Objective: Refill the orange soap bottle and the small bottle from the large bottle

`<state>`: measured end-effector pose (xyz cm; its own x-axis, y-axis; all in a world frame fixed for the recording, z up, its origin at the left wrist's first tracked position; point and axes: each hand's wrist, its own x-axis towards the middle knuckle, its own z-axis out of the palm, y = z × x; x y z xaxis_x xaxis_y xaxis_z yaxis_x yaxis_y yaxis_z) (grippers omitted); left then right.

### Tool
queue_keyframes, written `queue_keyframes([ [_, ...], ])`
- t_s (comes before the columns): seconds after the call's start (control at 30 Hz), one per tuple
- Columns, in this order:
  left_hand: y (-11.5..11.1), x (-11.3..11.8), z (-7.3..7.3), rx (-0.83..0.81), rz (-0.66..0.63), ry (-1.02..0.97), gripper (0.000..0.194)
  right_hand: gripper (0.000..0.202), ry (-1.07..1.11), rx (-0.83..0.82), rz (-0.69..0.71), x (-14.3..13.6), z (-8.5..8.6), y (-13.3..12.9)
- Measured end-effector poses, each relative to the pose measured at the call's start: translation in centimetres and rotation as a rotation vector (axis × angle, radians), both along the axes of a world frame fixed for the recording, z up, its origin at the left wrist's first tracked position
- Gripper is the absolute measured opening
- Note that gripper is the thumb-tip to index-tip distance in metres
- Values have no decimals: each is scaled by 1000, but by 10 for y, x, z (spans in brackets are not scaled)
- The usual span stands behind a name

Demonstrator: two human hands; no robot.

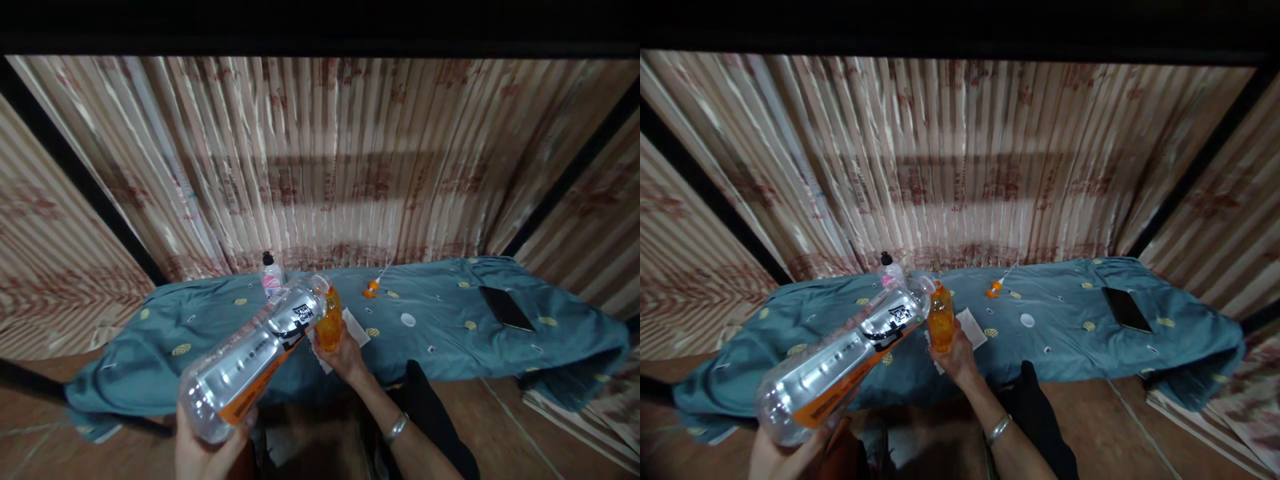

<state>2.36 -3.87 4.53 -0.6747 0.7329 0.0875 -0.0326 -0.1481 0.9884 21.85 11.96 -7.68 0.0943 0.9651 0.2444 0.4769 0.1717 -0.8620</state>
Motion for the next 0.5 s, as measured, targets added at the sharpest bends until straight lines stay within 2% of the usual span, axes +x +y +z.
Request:
queue_keyframes([
  [0.17, 0, 11, 4, -43, 25, -54, 104, 63, 23, -12, 38, 2, -1, 1],
  [0.3, 1, 16, 8, -22, 68, -78, 110, 69, 8, -34, 13, 3, -5, 2],
  [0.5, 2, 18, 6, 33, 51, -106, 102, 69, -8, -68, -13, 4, -3, 1],
])
